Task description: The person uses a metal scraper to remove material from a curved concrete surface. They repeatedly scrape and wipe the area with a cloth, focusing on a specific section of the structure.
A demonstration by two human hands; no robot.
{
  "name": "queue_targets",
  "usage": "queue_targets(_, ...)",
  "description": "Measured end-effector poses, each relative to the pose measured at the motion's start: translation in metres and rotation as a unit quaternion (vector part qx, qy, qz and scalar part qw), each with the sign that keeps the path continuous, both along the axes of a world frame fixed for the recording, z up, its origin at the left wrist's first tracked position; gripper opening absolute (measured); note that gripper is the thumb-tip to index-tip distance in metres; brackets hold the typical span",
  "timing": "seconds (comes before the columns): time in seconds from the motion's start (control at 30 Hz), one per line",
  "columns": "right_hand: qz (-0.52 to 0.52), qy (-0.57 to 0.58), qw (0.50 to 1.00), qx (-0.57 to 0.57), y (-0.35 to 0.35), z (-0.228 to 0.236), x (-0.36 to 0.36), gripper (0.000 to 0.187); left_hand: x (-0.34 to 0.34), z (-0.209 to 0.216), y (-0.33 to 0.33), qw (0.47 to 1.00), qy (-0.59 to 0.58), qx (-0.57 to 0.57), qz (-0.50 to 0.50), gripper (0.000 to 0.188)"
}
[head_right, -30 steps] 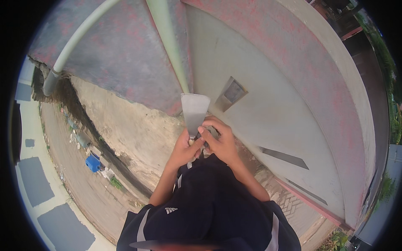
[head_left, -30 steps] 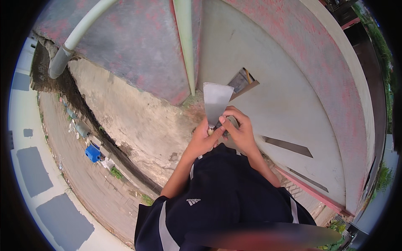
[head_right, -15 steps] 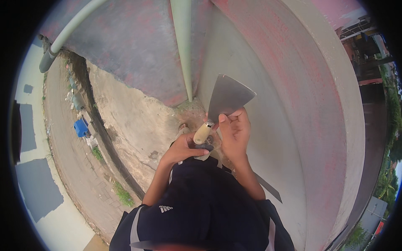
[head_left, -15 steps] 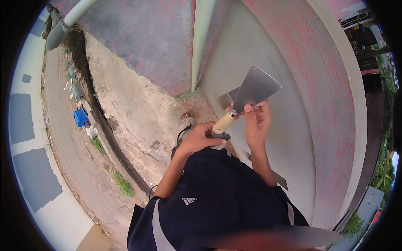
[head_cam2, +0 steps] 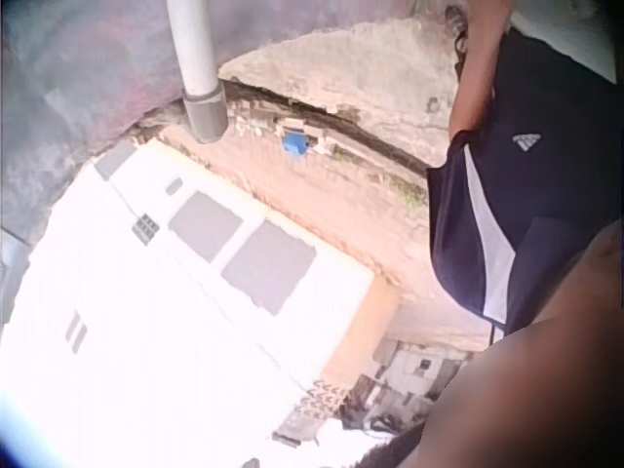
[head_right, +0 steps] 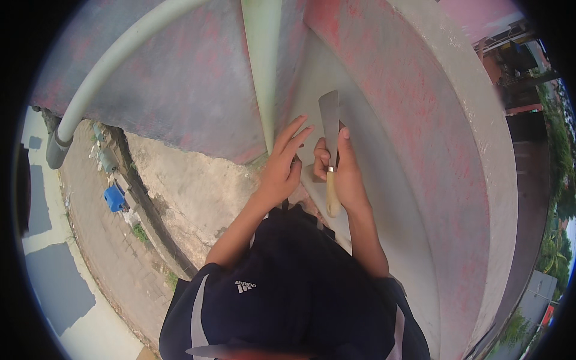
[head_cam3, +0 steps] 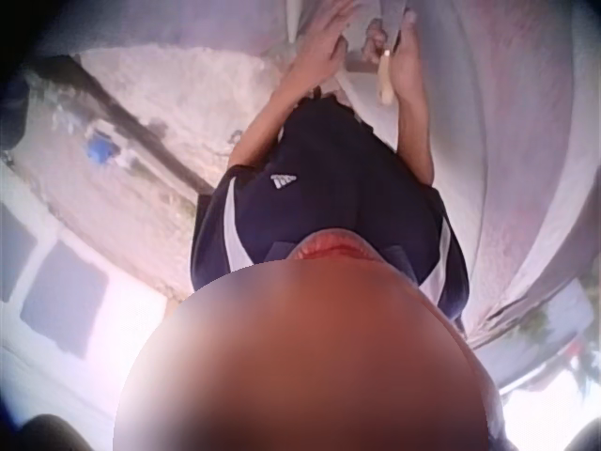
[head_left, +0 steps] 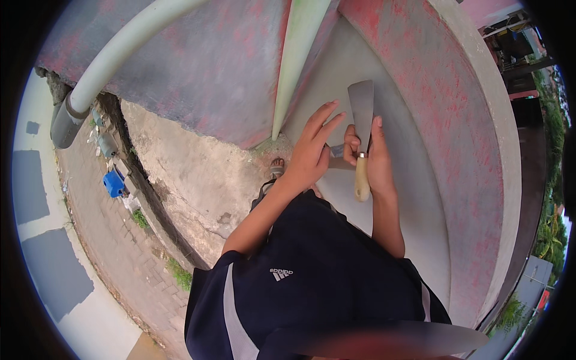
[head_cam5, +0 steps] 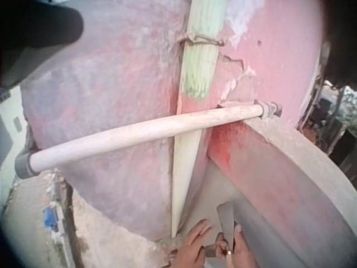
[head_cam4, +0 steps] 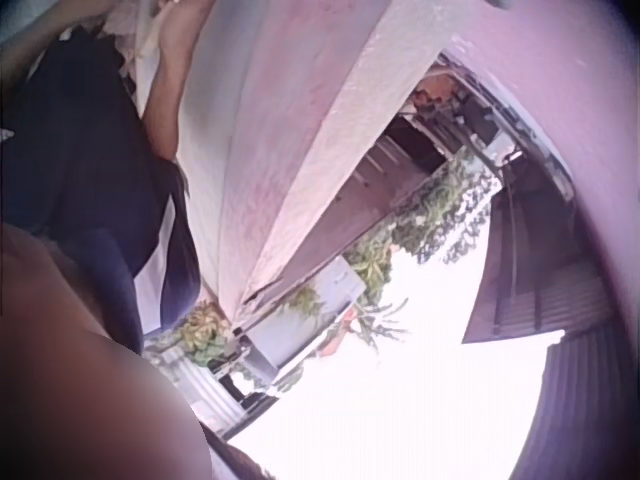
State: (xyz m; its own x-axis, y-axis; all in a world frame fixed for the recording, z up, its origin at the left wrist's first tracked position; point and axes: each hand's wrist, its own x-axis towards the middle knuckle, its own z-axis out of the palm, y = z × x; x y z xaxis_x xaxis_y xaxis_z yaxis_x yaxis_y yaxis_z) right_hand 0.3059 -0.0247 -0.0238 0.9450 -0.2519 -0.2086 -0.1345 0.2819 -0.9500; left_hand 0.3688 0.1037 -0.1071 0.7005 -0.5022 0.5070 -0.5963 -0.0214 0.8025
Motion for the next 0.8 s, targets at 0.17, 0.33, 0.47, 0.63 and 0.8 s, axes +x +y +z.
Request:
queue_targets(0.17, -0.02, 0.024, 0.999, 0.023, -0.004, 0.019, 0.01, 0.053, 0.024, 0.016, -0.039, 0.993, -0.09, -0.009, 0.071, 0.064)
queue_targets(0.33, -0.05, 0.009, 0.986, 0.16, 0.005, 0.029, 0.023, 0.051, 0.044, 0.031, -0.053, 0.982, -0.131, -0.015, 0.136, 0.06)
queue_targets(0.47, -0.049, 0.005, 0.985, 0.166, 0.01, 0.035, 0.028, 0.05, 0.058, 0.034, -0.062, 0.969, -0.173, -0.045, 0.172, 0.058)
queue_targets(0.63, -0.074, 0.035, 0.986, 0.142, 0.013, 0.041, 0.031, 0.047, 0.064, 0.034, -0.068, 0.963, -0.185, -0.056, 0.189, 0.053)
queue_targets(0.8, -0.092, 0.027, 0.987, 0.132, 0.017, 0.046, 0.035, 0.049, 0.067, 0.037, -0.069, 0.964, -0.177, -0.044, 0.194, 0.05)
